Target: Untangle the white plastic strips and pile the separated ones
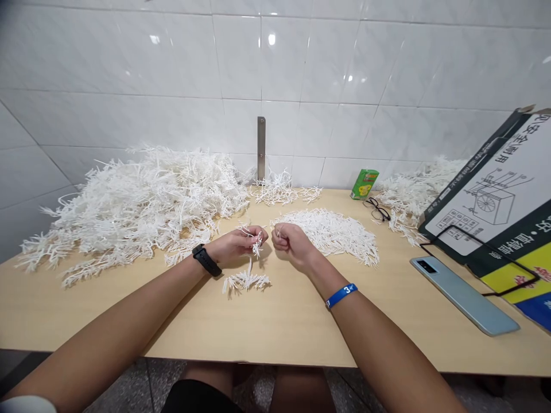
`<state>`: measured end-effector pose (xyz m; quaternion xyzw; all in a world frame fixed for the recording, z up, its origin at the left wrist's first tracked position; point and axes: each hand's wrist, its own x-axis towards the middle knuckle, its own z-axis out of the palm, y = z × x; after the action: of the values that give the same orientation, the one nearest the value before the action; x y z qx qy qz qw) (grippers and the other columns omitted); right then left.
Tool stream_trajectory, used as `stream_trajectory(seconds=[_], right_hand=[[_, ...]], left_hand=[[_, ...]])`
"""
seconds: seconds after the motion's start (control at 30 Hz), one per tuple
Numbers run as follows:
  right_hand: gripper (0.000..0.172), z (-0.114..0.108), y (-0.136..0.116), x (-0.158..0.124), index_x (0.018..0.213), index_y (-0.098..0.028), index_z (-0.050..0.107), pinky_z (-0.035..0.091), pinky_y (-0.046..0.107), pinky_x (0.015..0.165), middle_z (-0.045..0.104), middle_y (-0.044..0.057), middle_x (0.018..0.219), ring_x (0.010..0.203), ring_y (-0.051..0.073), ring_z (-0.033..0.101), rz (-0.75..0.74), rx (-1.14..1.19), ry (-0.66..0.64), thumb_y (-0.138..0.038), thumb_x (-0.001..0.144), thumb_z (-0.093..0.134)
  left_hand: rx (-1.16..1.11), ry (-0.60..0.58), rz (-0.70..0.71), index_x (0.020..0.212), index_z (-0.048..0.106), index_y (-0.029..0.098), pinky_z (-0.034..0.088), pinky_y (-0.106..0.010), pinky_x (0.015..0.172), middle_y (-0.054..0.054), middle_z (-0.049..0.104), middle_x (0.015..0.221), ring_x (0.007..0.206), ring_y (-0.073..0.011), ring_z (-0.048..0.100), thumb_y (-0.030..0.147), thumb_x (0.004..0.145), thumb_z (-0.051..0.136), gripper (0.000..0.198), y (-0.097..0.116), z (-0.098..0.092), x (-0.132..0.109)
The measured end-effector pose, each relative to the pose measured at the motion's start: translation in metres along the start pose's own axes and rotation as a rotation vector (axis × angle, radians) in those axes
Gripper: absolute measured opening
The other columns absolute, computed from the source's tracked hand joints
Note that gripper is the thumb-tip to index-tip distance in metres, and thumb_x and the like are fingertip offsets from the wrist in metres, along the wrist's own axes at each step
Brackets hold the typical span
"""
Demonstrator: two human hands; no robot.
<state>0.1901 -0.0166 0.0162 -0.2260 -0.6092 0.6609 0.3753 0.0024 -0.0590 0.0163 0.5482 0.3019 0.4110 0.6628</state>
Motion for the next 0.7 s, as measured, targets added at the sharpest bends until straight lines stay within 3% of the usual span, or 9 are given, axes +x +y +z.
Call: stream_trajectory(seconds=[0.07, 0.2, 0.3, 0.4, 0.57, 0.7], right_hand=[[0.030, -0.006, -0.004, 0.002, 0.052, -0.021, 0.036, 0.025, 0.027, 0.049, 0.035, -0.003, 0.050, 0.048, 0.010, 0.029, -0.084, -0.121, 0.136, -0.032, 0.077, 0.050], [0.020, -0.016, -0.002, 0.004, 0.067, -0.020, 0.058, 0.036, 0.030, 0.062, 0.056, 0.003, 0.066, 0.062, 0.016, 0.044, -0.133, -0.711, 0.433, -0.034, 0.081, 0.053], [0.021, -0.015, 0.003, 0.004, 0.094, -0.021, 0.069, 0.040, 0.034, 0.076, 0.067, 0.008, 0.095, 0.080, 0.020, 0.055, -0.153, -0.861, 0.484, -0.028, 0.081, 0.054], [0.022, -0.005, 0.004, 0.002, 0.092, -0.019, 0.070, 0.041, 0.034, 0.080, 0.068, 0.009, 0.097, 0.089, 0.022, 0.057, -0.188, -0.784, 0.395, -0.030, 0.084, 0.052], [0.025, 0.011, 0.005, -0.001, 0.084, -0.018, 0.065, 0.039, 0.029, 0.068, 0.064, 0.002, 0.079, 0.073, 0.016, 0.054, -0.096, -0.627, 0.066, -0.041, 0.084, 0.055], [0.021, 0.012, 0.010, -0.001, 0.077, -0.018, 0.058, 0.035, 0.027, 0.063, 0.056, -0.001, 0.070, 0.066, 0.013, 0.047, -0.116, -0.667, 0.028, -0.037, 0.084, 0.052]], left_hand=[[0.004, 0.057, 0.009, 0.079, 0.056, 0.016, 0.027, -0.022, 0.052, 0.000, 0.047, 0.077, 0.060, -0.0065, 0.037, 0.039, 0.068, 0.078, 0.034, 0.001, 0.000, 0.001], [0.101, 0.206, -0.014, 0.075, 0.052, 0.017, 0.025, -0.021, 0.049, 0.003, 0.041, 0.066, 0.055, -0.0063, 0.035, 0.044, 0.070, 0.075, 0.036, -0.003, -0.001, 0.004], [0.192, 0.264, -0.023, 0.075, 0.050, 0.017, 0.024, -0.021, 0.049, 0.004, 0.042, 0.063, 0.054, -0.0066, 0.037, 0.047, 0.072, 0.072, 0.037, -0.004, -0.002, 0.004], [0.257, 0.295, -0.002, 0.074, 0.050, 0.017, 0.025, -0.022, 0.049, 0.004, 0.044, 0.063, 0.053, -0.0066, 0.037, 0.052, 0.074, 0.068, 0.039, -0.004, -0.001, 0.004], [0.357, 0.318, -0.010, 0.073, 0.051, 0.018, 0.024, -0.022, 0.048, 0.005, 0.040, 0.056, 0.050, -0.0074, 0.035, 0.054, 0.077, 0.063, 0.038, -0.004, 0.001, 0.003], [0.435, 0.321, -0.021, 0.075, 0.053, 0.017, 0.023, -0.022, 0.048, 0.006, 0.040, 0.054, 0.048, -0.0075, 0.034, 0.055, 0.077, 0.061, 0.038, -0.003, 0.004, 0.002]])
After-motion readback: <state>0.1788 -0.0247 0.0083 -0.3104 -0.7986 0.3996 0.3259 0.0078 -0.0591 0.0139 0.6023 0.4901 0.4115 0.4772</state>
